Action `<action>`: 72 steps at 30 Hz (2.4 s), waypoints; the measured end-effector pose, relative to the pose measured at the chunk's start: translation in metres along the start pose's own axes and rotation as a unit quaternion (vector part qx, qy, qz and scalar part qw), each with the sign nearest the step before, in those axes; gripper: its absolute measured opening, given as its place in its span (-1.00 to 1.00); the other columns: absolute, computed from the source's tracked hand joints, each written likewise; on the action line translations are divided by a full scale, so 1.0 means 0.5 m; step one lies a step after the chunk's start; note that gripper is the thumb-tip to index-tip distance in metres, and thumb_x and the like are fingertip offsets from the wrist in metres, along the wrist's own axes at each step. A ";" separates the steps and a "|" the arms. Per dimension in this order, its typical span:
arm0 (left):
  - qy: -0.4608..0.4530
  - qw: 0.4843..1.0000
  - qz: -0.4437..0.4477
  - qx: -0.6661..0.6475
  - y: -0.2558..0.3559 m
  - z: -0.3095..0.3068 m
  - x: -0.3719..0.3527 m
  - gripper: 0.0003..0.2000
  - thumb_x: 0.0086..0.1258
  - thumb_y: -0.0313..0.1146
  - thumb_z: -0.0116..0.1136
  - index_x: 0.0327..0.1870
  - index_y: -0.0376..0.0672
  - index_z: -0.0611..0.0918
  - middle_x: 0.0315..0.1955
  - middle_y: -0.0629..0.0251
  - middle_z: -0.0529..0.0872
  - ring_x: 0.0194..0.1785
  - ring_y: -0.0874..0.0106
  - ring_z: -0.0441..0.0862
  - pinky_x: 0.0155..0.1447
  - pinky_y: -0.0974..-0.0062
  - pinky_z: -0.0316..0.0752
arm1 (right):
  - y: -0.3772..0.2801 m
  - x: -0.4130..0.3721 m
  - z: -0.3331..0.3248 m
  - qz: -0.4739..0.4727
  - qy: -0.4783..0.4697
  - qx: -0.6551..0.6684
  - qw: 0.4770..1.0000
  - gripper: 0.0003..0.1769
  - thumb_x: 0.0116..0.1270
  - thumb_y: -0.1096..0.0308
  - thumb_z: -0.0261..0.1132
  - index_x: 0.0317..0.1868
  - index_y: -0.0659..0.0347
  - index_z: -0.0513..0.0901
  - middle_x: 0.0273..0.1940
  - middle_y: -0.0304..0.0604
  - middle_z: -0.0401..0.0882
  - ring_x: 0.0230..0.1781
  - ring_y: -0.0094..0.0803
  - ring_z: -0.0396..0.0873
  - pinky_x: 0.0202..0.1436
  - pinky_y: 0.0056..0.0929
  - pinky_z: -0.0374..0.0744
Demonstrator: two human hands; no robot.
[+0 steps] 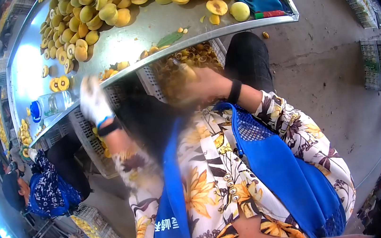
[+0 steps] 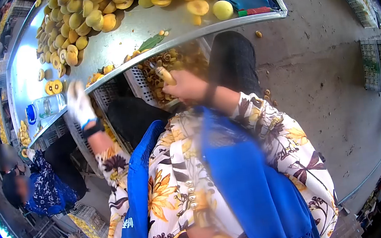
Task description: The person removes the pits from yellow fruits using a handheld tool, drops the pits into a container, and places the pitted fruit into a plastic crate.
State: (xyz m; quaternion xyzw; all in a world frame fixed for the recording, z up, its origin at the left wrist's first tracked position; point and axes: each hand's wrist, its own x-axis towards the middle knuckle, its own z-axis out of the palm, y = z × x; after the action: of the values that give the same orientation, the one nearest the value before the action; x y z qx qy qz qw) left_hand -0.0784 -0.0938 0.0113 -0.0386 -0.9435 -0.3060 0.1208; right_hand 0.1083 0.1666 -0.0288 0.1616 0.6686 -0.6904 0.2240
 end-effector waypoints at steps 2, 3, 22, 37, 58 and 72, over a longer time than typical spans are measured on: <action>-0.049 0.969 0.236 -0.055 0.116 0.109 0.006 -0.69 0.34 -0.18 0.06 0.00 -0.12 0.61 -0.08 0.18 0.68 -0.11 0.23 0.64 0.03 0.38 0.49 | 0.011 -0.020 -0.013 -0.035 0.066 0.032 0.997 -0.79 0.29 0.28 0.20 -0.22 0.24 0.46 -0.63 -0.30 0.44 -0.76 -0.56 0.39 -0.71 -0.53 0.39; -0.143 0.966 0.211 -0.040 0.212 0.156 -0.004 -0.66 0.32 -0.09 0.05 0.00 -0.05 0.61 -0.09 0.17 0.67 -0.11 0.21 0.64 0.03 0.33 0.49 | 0.016 -0.028 -0.019 -0.056 0.101 0.047 0.992 -0.80 0.30 0.28 0.19 -0.22 0.24 0.46 -0.62 -0.29 0.44 -0.76 -0.56 0.39 -0.72 -0.53 0.39; -0.387 0.835 0.224 -0.322 0.363 0.162 -0.114 -0.58 0.14 -0.58 0.11 0.10 -0.25 0.54 0.04 0.12 0.55 0.04 0.37 0.56 0.18 0.55 0.43 | -0.094 -0.030 -0.104 -0.227 0.246 0.172 0.927 -0.70 0.42 0.25 0.13 -0.03 0.31 0.39 -0.47 -0.28 0.47 -0.77 -0.71 0.28 -0.75 -0.69 0.24; -0.225 0.643 -0.262 -0.684 0.222 0.157 -0.151 -0.59 0.47 -0.02 -0.08 0.03 -0.21 0.45 -0.19 0.16 0.61 -0.18 0.34 0.61 -0.13 0.47 0.56 | -0.088 0.000 0.046 -0.184 0.284 -0.250 0.907 -0.58 0.23 0.12 0.30 -0.17 0.32 0.44 -0.42 0.21 0.57 -0.36 0.15 0.57 -0.31 -0.10 0.52; -0.139 0.756 -0.170 -0.617 0.209 0.183 -0.185 -0.77 0.45 -0.29 0.02 -0.12 -0.29 0.56 -0.43 0.23 0.64 -0.50 0.50 0.55 -0.49 0.60 0.47 | -0.054 -0.002 0.070 -0.169 0.146 -0.240 0.945 -0.73 0.30 0.28 0.17 -0.23 0.36 0.41 -0.50 0.11 0.56 -0.59 -0.09 0.55 -0.48 -0.21 0.50; -0.276 0.636 -0.320 -0.646 0.191 0.137 -0.177 -0.59 0.42 0.06 -0.07 -0.12 -0.15 0.51 -0.45 0.26 0.60 -0.44 0.45 0.57 -0.45 0.58 0.49 | -0.011 0.030 0.048 0.052 -0.398 0.486 0.776 -0.84 0.40 0.32 0.12 -0.14 0.22 0.42 -0.61 -0.36 0.31 -0.82 -0.75 0.12 -0.82 -0.73 0.16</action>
State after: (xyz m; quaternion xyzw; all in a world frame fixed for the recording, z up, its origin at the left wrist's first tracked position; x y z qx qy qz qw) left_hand 0.0071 0.0238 -0.0103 0.1151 -0.4478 -0.8321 -0.3064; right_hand 0.0944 0.1413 -0.0306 -0.0059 0.0855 -0.9137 0.3973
